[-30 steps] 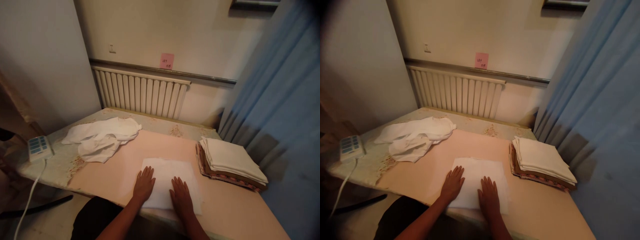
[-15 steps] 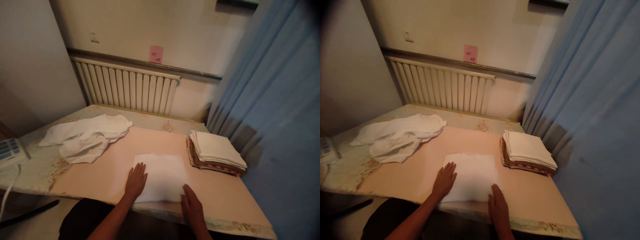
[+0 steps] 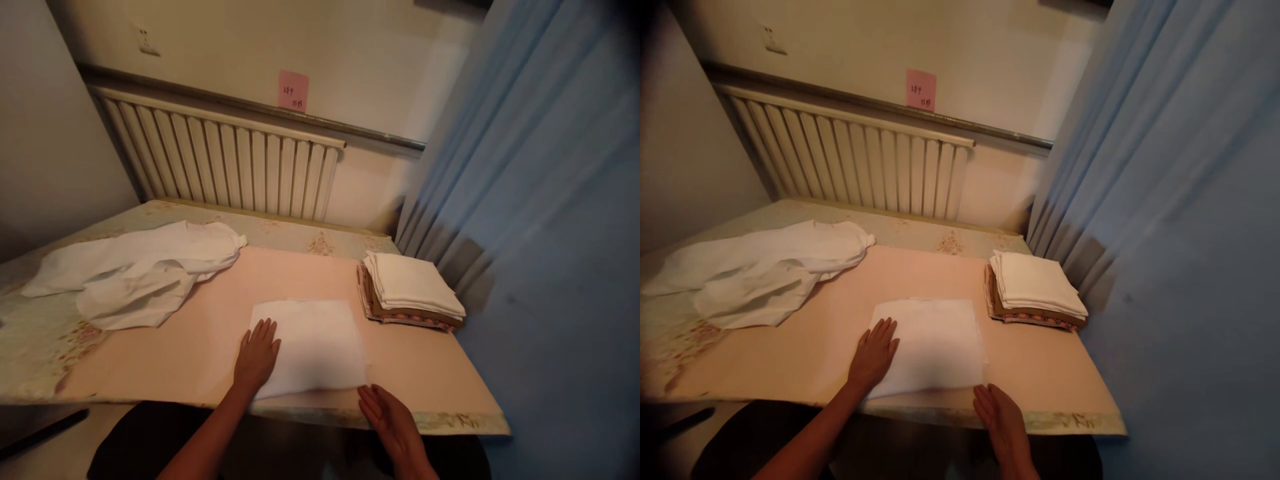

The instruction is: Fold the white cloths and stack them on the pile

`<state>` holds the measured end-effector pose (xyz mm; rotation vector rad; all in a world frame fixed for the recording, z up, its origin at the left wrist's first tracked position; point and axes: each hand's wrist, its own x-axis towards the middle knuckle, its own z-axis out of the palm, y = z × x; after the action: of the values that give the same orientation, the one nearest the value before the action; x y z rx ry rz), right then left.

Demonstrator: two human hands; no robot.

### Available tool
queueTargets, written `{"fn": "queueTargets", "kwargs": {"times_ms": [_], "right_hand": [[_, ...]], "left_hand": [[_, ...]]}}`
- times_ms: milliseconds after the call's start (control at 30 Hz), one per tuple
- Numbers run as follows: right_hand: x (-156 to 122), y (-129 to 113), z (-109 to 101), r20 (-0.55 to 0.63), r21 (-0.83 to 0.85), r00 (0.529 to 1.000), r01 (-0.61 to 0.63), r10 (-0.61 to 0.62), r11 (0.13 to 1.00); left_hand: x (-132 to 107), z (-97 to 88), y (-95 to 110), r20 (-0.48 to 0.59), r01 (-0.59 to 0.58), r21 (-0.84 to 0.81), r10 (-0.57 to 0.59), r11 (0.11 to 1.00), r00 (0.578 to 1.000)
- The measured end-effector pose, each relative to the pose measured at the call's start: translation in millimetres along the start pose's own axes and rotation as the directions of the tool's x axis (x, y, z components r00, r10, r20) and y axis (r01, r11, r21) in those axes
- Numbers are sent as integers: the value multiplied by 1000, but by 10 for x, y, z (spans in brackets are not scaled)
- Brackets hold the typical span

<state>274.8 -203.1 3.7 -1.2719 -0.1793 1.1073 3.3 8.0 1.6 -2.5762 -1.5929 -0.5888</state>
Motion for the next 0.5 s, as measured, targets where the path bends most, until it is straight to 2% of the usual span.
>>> {"fn": "queueTargets", "kwargs": {"times_ms": [100, 200, 300, 367, 433, 500], "right_hand": [[102, 40, 12, -2, -19, 999, 32, -32, 999], [174, 35, 65, -62, 36, 997, 41, -38, 999], [205, -43, 169, -100, 143, 993, -48, 62, 989], [226, -121, 252, -89, 150, 987, -121, 135, 981], [266, -201, 329, -76, 28, 988, -130, 131, 991], [332, -273, 388, -44, -215, 998, -50, 41, 975]], "left_hand": [[1, -3, 0, 0, 3, -2, -3, 1000, 1000], [2, -11, 3, 4, 3, -16, -3, 1000, 1000], [-1, -29, 20, 27, 14, -31, -13, 999, 1000], [-1, -50, 31, 37, 53, -40, -51, 998, 998], [5, -82, 28, 34, 134, -53, -132, 990, 991], [23, -133, -4, 40, 236, -90, -233, 968, 972]]}}
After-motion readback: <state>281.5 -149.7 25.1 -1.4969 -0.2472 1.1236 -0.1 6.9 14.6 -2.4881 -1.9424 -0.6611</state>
